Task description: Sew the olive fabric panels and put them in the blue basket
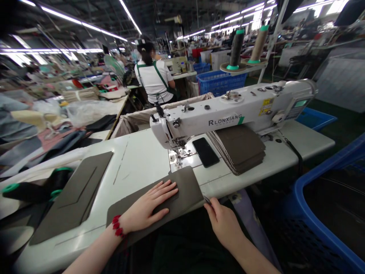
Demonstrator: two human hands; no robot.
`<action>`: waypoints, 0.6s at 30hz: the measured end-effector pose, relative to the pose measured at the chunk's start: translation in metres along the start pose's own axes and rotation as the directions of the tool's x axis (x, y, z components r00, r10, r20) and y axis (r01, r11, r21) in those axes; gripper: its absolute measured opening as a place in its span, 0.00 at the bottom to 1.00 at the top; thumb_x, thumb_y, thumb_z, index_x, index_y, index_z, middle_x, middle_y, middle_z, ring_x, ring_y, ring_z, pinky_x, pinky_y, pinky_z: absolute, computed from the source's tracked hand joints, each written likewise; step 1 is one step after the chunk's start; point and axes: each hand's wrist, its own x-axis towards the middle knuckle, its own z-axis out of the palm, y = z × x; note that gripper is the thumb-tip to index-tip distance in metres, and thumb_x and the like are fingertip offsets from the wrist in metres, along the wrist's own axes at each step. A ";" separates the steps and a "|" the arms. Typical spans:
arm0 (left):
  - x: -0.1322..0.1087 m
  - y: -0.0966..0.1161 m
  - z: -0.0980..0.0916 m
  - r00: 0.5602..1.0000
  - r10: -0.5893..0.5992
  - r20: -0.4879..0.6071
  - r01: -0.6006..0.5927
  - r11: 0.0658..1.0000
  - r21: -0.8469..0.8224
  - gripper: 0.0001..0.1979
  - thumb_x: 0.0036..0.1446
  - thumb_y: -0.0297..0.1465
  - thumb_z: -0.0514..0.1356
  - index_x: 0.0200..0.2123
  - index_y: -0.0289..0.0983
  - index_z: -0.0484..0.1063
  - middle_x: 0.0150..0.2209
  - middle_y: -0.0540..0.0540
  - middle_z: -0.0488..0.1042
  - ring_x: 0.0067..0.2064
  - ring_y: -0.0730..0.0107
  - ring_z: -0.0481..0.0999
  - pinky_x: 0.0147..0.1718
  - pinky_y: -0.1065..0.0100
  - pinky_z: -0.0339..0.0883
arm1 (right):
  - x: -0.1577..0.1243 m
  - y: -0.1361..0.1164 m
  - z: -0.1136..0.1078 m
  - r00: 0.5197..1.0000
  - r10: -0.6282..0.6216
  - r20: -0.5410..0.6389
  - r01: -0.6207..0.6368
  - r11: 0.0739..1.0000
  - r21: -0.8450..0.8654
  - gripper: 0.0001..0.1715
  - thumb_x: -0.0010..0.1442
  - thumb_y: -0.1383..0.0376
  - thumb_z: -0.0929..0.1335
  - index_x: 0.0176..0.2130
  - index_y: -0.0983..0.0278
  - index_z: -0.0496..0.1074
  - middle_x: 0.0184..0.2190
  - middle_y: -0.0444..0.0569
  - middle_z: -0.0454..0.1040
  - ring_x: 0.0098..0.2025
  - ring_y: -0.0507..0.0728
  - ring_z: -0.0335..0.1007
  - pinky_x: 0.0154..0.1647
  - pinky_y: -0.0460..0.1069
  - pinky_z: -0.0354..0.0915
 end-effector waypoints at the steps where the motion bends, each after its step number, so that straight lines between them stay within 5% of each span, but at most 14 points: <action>1: -0.003 -0.001 0.002 0.998 -0.046 -0.042 0.046 0.999 0.006 0.27 0.66 0.37 0.51 0.66 0.47 0.48 0.67 0.51 0.46 0.68 0.59 0.45 0.66 0.54 0.44 | 0.000 0.003 -0.004 1.000 0.004 -0.022 -0.004 1.000 0.021 0.15 0.69 0.55 0.56 0.35 0.59 0.61 0.22 0.42 0.68 0.25 0.56 0.69 0.27 0.49 0.56; 6: -0.028 -0.009 0.013 0.883 -0.397 -0.248 0.415 0.909 0.023 0.37 0.62 0.47 0.56 0.67 0.44 0.42 0.65 0.41 0.53 0.64 0.49 0.54 0.61 0.49 0.54 | -0.001 0.007 -0.023 0.994 0.013 -0.108 -0.009 0.999 0.031 0.16 0.67 0.53 0.59 0.48 0.60 0.64 0.26 0.44 0.71 0.28 0.55 0.71 0.30 0.48 0.63; 11: -0.042 0.001 0.016 0.785 -0.558 -0.268 0.558 0.826 -0.084 0.46 0.53 0.47 0.65 0.66 0.40 0.45 0.53 0.38 0.65 0.54 0.46 0.66 0.52 0.47 0.63 | 0.002 -0.009 -0.016 0.996 -0.084 0.038 0.088 0.987 -0.134 0.36 0.63 0.54 0.63 0.66 0.56 0.50 0.24 0.41 0.74 0.27 0.56 0.73 0.29 0.48 0.65; 15: -0.051 0.015 0.003 0.756 -0.611 -0.235 0.540 0.785 -0.302 0.19 0.59 0.42 0.60 0.49 0.40 0.66 0.44 0.44 0.67 0.46 0.56 0.70 0.47 0.55 0.68 | 0.002 -0.005 -0.014 0.987 -0.155 0.047 0.161 0.970 -0.185 0.24 0.63 0.57 0.63 0.58 0.56 0.65 0.29 0.45 0.78 0.28 0.56 0.74 0.30 0.48 0.67; 18: -0.075 0.007 -0.023 0.758 -0.634 -0.153 0.502 0.718 -0.482 0.10 0.63 0.40 0.55 0.41 0.41 0.67 0.39 0.48 0.70 0.40 0.63 0.73 0.41 0.64 0.70 | -0.001 0.016 -0.038 0.990 -0.139 -0.002 0.138 0.983 -0.122 0.16 0.62 0.53 0.63 0.42 0.56 0.75 0.32 0.47 0.79 0.29 0.57 0.74 0.30 0.47 0.68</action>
